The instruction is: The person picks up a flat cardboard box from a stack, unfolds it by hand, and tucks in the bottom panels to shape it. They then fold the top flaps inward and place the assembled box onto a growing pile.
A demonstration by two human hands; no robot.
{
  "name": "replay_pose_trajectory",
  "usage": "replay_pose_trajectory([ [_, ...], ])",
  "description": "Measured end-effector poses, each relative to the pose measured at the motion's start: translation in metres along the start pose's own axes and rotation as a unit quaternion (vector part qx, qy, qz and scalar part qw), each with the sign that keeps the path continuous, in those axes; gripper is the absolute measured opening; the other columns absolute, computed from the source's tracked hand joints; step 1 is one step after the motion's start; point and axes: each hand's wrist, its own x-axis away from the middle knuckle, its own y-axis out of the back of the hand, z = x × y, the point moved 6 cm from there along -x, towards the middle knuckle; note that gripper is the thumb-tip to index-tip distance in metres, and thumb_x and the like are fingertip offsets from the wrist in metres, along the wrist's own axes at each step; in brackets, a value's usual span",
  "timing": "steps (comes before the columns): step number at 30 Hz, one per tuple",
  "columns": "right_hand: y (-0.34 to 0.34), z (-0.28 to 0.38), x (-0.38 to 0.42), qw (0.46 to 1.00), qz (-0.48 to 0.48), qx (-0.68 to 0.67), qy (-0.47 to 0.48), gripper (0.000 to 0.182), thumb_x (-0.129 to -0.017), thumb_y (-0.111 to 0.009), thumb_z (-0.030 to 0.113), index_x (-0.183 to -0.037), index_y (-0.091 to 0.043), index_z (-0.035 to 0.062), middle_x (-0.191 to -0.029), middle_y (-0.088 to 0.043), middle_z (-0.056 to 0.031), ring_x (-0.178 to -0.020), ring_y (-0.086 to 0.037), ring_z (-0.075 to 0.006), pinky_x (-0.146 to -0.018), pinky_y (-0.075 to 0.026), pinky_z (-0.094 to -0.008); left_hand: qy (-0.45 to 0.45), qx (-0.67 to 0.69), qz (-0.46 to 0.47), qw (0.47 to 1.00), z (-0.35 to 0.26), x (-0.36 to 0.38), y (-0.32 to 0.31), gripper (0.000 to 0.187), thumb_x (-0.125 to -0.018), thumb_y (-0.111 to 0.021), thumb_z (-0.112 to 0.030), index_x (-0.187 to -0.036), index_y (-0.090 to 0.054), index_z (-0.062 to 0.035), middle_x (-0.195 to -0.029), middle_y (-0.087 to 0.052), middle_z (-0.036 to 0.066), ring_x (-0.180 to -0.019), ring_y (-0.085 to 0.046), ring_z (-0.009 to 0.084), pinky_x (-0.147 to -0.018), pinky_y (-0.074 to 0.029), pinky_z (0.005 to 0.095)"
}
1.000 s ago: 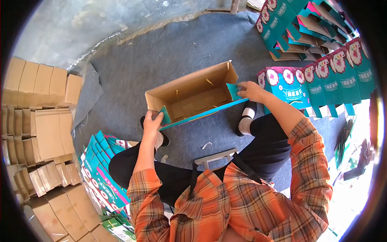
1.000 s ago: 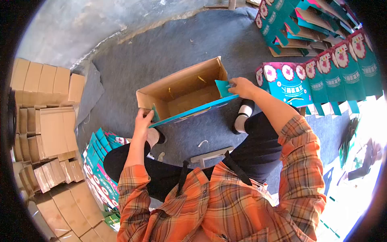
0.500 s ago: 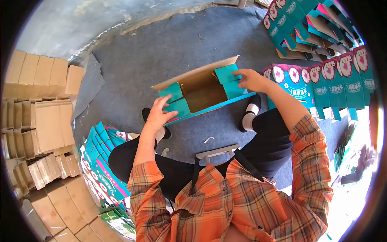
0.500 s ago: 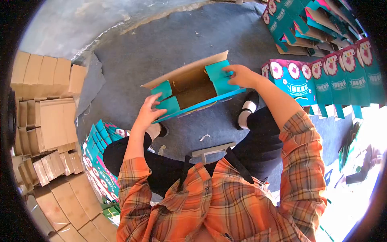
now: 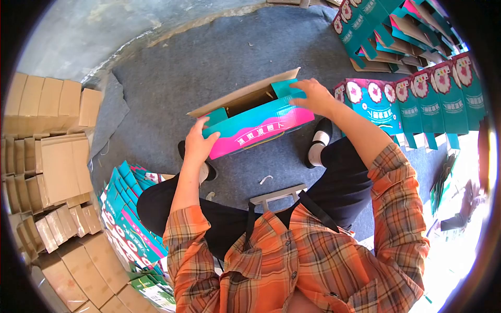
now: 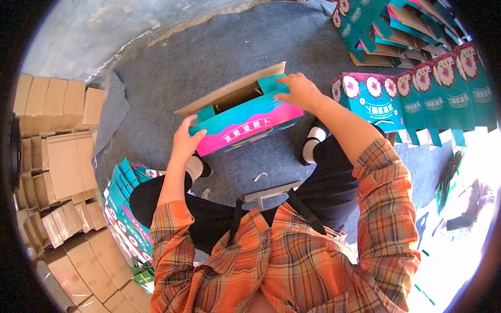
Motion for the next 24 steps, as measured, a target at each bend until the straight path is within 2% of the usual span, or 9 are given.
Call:
replay_pose_trajectory([
  [1,-0.002,0.004,0.002,1.0,0.001,0.001,0.0,0.054,-0.078,-0.071,0.036,-0.122,-0.059,0.0071,-0.124,-0.057,-0.017,-0.115,-0.052,-0.0348,-0.097,-0.044,-0.0429,0.0,0.001,0.0,1.0,0.003,0.0,-0.004,0.058,-0.075,-0.074,-0.021,-0.126,-0.053,-0.0065,-0.115,-0.06,0.019,-0.11,-0.057,0.0358,-0.092,-0.046,0.041],
  [3,-0.011,0.022,0.008,0.99,-0.014,0.098,0.098,0.047,-0.071,-0.076,0.023,-0.115,-0.063,0.014,-0.118,-0.057,-0.0136,-0.113,-0.051,-0.0321,-0.094,-0.045,-0.0405,-0.073,-0.109,-0.052,0.99,-0.01,0.004,-0.009,0.056,-0.071,-0.076,-0.018,-0.122,-0.056,-0.0097,-0.114,-0.058,0.016,-0.11,-0.054,0.0354,-0.091,-0.045,0.0439],
  [4,-0.021,0.027,0.012,0.985,0.004,0.147,0.095,0.061,-0.065,-0.081,0.02,-0.121,-0.058,0.0137,-0.123,-0.053,-0.0104,-0.115,-0.05,-0.029,-0.094,-0.045,-0.039,-0.074,-0.109,-0.05,0.99,-0.012,0.006,-0.013,0.056,-0.071,-0.076,-0.018,-0.122,-0.056,-0.0097,-0.114,-0.058,0.016,-0.11,-0.054,0.0354,-0.091,-0.045,0.0439],
  [6,-0.032,0.04,0.02,0.977,0.018,0.188,0.104,0.065,-0.065,-0.081,0.023,-0.124,-0.056,0.0117,-0.122,-0.053,-0.0087,-0.116,-0.049,-0.0268,-0.093,-0.045,-0.0396,-0.139,-0.288,-0.084,0.944,-0.027,0.015,-0.019,0.057,-0.07,-0.077,-0.019,-0.123,-0.057,-0.0121,-0.119,-0.054,0.012,-0.116,-0.048,0.0331,-0.094,-0.042,0.0457],
  [7,-0.038,0.045,0.022,0.966,0.032,0.229,0.115,0.07,-0.065,-0.081,0.026,-0.126,-0.053,0.0096,-0.122,-0.052,-0.007,-0.116,-0.049,-0.0245,-0.091,-0.045,-0.0402,-0.139,-0.288,-0.084,0.944,-0.03,0.017,-0.021,0.057,-0.07,-0.077,-0.019,-0.123,-0.057,-0.0121,-0.119,-0.054,0.012,-0.116,-0.048,0.0331,-0.094,-0.042,0.0457],
  [8,-0.042,0.048,0.025,0.955,0.046,0.268,0.119,0.069,-0.07,-0.076,0.021,-0.131,-0.047,0.007,-0.122,-0.051,-0.0069,-0.117,-0.049,-0.023,-0.093,-0.043,-0.0397,-0.146,-0.267,-0.067,0.95,-0.033,0.02,-0.024,0.057,-0.07,-0.078,-0.021,-0.122,-0.057,-0.012,-0.12,-0.053,0.012,-0.116,-0.047,0.0327,-0.095,-0.041,0.0448],
  [11,-0.051,0.045,0.021,0.949,-0.001,0.288,0.128,0.058,-0.074,-0.069,0.013,-0.128,-0.05,0.0059,-0.118,-0.053,-0.007,-0.114,-0.05,-0.023,-0.092,-0.043,-0.0395,-0.178,-0.251,-0.036,0.951,-0.045,0.03,-0.036,0.069,-0.064,-0.082,-0.025,-0.125,-0.054,-0.0113,-0.121,-0.05,0.013,-0.117,-0.045,0.0331,-0.097,-0.039,0.0451],
  [14,-0.056,0.042,0.016,0.954,0.039,0.274,0.116,0.05,-0.075,-0.064,0.007,-0.124,-0.052,0.0067,-0.114,-0.054,-0.0066,-0.112,-0.051,-0.0226,-0.09,-0.043,-0.0388,-0.185,-0.311,-0.021,0.932,-0.05,0.033,-0.045,0.076,-0.061,-0.084,-0.024,-0.128,-0.051,-0.0107,-0.123,-0.05,0.014,-0.119,-0.045,0.0324,-0.1,-0.036,0.0488],
  [24,-0.058,0.042,0.011,0.951,0.076,0.277,0.118,0.049,-0.072,-0.068,0.008,-0.118,-0.054,0.0074,-0.112,-0.054,-0.0066,-0.11,-0.051,-0.0223,-0.088,-0.043,-0.0373,-0.171,-0.316,0.0,0.933,-0.046,0.027,-0.047,0.079,-0.059,-0.083,-0.019,-0.13,-0.05,-0.0131,-0.116,-0.052,0.013,-0.111,-0.049,0.0304,-0.093,-0.038,0.0444],
])
